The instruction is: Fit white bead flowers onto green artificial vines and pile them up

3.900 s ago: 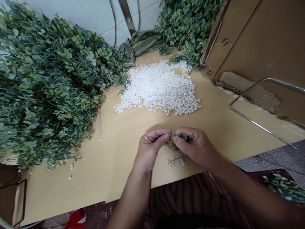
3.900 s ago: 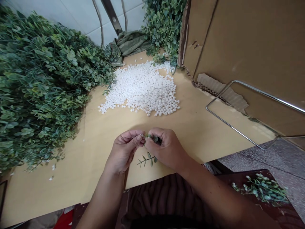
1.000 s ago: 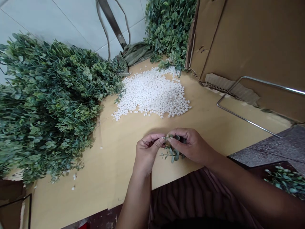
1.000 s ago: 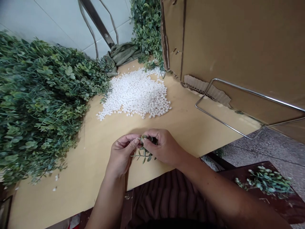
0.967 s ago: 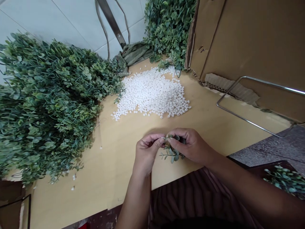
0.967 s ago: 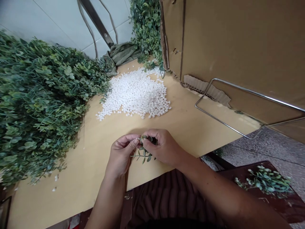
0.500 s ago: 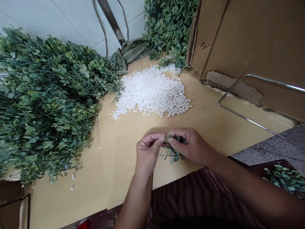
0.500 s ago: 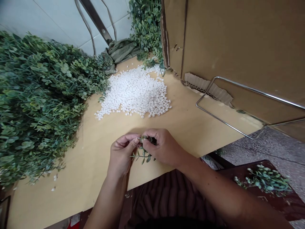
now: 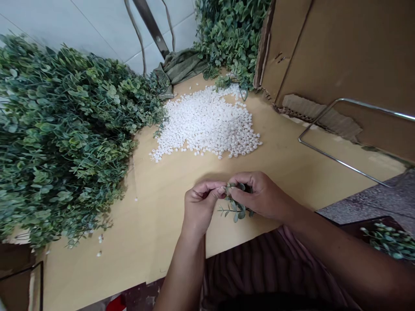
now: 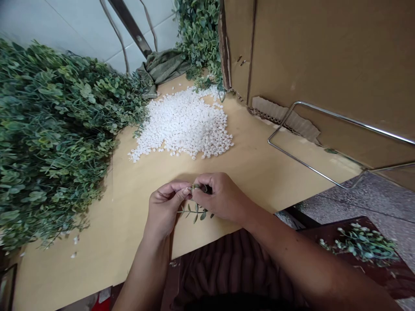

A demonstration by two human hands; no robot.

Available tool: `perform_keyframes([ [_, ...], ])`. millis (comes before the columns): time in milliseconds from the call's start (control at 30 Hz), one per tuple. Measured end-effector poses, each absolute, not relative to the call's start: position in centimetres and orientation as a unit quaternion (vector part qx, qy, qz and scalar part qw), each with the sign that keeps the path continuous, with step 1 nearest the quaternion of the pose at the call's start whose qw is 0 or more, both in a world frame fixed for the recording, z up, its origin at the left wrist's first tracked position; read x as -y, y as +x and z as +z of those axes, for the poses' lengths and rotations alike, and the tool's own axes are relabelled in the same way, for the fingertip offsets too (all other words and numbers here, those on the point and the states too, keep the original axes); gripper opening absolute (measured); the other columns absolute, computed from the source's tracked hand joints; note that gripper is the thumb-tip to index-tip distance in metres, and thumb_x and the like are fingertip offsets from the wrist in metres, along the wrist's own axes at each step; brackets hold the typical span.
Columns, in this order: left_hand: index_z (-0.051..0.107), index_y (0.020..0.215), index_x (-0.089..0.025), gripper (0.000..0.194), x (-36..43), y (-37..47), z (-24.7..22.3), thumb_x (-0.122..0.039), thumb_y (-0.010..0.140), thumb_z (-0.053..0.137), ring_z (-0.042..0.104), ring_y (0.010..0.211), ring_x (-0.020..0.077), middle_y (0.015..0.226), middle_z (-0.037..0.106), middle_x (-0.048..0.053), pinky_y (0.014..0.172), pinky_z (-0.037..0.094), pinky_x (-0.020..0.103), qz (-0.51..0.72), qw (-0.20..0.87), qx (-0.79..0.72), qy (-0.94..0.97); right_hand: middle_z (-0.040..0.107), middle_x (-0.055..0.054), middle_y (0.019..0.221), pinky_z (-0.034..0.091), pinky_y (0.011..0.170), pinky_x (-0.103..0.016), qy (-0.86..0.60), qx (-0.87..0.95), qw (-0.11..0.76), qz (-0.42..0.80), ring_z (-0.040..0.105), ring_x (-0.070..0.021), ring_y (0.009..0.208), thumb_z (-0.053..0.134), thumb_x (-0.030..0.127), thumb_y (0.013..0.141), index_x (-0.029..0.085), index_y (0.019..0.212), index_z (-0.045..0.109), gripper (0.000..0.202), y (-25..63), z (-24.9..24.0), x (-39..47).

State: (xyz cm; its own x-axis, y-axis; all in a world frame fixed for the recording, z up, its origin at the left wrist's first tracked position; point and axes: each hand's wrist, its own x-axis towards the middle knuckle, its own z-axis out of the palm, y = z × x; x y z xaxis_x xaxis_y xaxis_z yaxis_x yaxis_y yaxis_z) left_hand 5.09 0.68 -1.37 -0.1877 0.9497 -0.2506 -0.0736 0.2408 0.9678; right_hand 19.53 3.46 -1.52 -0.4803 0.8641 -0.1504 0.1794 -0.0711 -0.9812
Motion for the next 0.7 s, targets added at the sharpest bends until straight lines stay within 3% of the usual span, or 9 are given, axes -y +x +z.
perform_keyframes([
  [433, 0.072, 0.063, -0.017, 0.008, -0.9, 5.2, -1.9, -0.020, 0.058, 0.076, 0.058, 0.054, 0.0090, 0.058, 0.066, -0.001, 0.056, 0.050, 0.021, 0.508, 0.525, -0.575, 0.368, 0.042, 0.003, 0.053, 0.031, 0.046, -0.021, -0.439, 0.645, 0.290, 0.554, 0.038, -0.0094, 0.051, 0.046, 0.025, 0.072, 0.013, 0.063, 0.058, 0.019, 19.2, -1.7, -3.5],
  [600, 0.071, 0.074, -0.016, 0.017, -0.5, 5.2, -1.9, -0.027, 0.062, 0.075, 0.059, 0.056, 0.0106, 0.064, 0.067, 0.001, 0.058, 0.051, 0.024, 0.513, 0.513, -0.586, 0.360, 0.044, 0.003, 0.054, 0.031, 0.046, -0.020, -0.421, 0.641, 0.302, 0.566, 0.038, -0.0086, 0.051, 0.047, 0.026, 0.076, 0.014, 0.064, 0.057, 0.020, 19.0, -1.9, -3.7],
  [700, 0.070, 0.084, -0.017, 0.021, 0.8, 4.8, -1.7, -0.033, 0.070, 0.068, 0.060, 0.062, 0.0109, 0.077, 0.067, 0.003, 0.062, 0.050, 0.024, 0.526, 0.448, -0.611, 0.385, 0.041, 0.004, 0.054, 0.031, 0.046, -0.020, -0.434, 0.633, 0.327, 0.551, 0.037, -0.0082, 0.050, 0.048, 0.028, 0.078, 0.015, 0.062, 0.053, 0.021, 18.9, -2.0, -3.6],
])
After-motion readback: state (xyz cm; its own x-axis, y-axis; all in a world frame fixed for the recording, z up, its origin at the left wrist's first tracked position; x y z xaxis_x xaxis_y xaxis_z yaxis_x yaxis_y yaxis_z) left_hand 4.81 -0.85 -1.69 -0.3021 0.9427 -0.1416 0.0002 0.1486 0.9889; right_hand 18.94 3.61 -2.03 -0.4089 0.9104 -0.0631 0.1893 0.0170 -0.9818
